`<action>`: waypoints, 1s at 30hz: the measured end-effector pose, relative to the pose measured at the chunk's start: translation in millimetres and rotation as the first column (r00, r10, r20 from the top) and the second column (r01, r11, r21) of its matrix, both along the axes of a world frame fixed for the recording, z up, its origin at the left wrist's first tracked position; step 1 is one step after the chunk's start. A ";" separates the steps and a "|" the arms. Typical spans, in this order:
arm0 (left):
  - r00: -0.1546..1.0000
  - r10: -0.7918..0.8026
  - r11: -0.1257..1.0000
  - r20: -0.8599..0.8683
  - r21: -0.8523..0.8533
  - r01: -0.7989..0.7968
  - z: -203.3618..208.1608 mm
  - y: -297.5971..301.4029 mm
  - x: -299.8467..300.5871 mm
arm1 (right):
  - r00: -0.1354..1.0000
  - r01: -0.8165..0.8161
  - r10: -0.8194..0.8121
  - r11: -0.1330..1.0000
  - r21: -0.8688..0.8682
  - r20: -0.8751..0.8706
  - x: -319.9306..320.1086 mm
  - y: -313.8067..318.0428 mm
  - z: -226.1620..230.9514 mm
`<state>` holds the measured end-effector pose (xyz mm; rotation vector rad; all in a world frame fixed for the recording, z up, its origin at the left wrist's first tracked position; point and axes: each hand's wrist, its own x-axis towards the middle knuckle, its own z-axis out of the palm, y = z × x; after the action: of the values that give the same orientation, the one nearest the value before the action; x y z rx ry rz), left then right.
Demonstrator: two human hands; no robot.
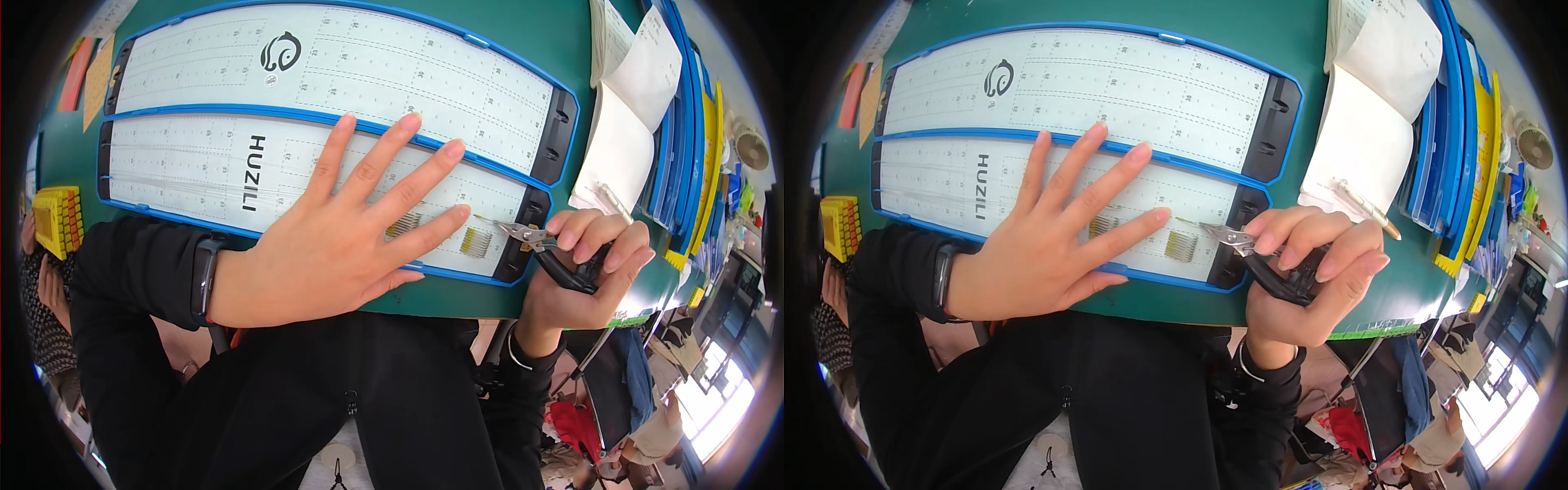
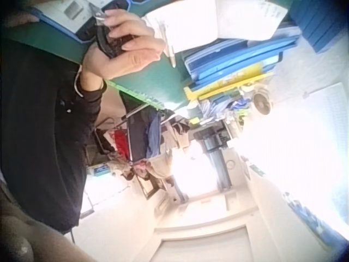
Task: Assembling small electronic components into a double-strip white lighting frame on a factory floor.
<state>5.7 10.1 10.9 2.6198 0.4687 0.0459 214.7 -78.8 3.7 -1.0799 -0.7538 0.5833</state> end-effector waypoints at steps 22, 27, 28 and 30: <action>1.000 -0.001 0.999 -0.003 0.040 0.002 -1.5 -2.7 1.0 | 0.997 -0.066 0.067 0.998 0.023 -0.048 1.3 -6.3 -6.3; 1.000 -0.008 1.000 0.030 0.027 0.007 -3.7 0.4 -0.8 | 0.999 -0.038 0.038 0.999 -0.016 -0.032 0.2 -1.6 -1.3; 0.999 -0.016 0.999 0.042 0.030 0.014 -4.5 0.6 -1.0 | 1.000 -0.016 0.016 1.000 0.016 -0.025 1.8 -2.9 0.2; 0.999 -0.002 1.000 0.052 0.013 0.001 -5.8 0.3 -1.0 | 1.000 0.002 -0.001 0.999 0.047 -0.016 1.8 -1.9 1.3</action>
<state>4.7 10.4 5.2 2.6249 0.4497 0.1172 216.5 -80.7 5.0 -1.0314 -0.7490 0.5698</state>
